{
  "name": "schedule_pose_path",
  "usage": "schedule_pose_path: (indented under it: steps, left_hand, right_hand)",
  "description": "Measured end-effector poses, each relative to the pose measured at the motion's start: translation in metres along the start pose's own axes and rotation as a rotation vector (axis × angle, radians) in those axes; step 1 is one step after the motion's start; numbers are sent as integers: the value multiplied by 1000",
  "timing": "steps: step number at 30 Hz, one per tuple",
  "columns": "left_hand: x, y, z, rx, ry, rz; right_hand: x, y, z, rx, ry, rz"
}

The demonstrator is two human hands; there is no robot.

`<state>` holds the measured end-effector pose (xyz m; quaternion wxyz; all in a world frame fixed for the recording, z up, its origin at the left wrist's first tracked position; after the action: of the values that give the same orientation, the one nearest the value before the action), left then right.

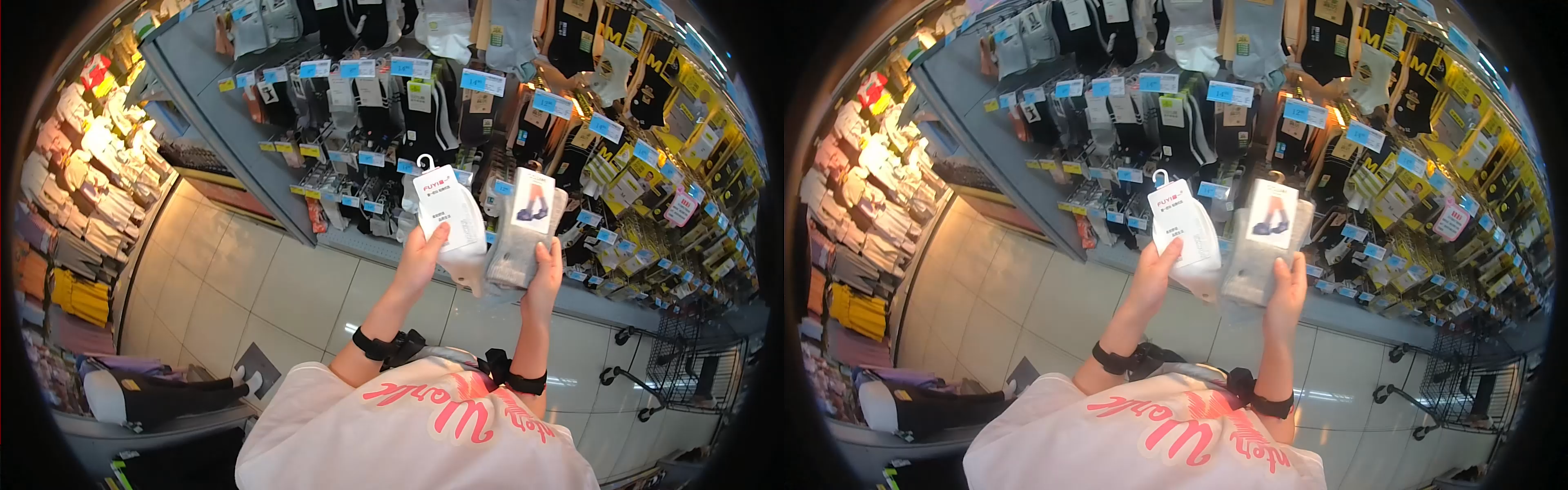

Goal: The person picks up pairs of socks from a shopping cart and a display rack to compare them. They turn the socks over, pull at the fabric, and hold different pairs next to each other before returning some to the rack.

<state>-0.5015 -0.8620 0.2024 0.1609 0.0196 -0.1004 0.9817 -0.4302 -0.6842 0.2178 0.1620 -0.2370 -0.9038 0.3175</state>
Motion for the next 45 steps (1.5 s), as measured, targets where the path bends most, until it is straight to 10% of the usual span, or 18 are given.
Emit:
schedule_pose_path:
  steps: [15,45]
  left_hand:
    - [-79,134,-15,209,44,421]
    - [-202,372,35,223,106,237]
  right_hand:
    - [-11,12,6,-16,-17,76]
    - [-220,-118,150,-40,-126,172]
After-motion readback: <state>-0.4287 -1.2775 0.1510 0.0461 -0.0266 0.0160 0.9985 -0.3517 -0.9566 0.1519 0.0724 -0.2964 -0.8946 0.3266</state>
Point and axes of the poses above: each hand's wrist, its own x-axis towards the middle knuckle, its own y-axis out of the back of the hand, z = x × y, the point moved 6 cm from there along x, towards the middle knuckle, and after that the axes turned 14 degrees about x, right-handed, at the moved point
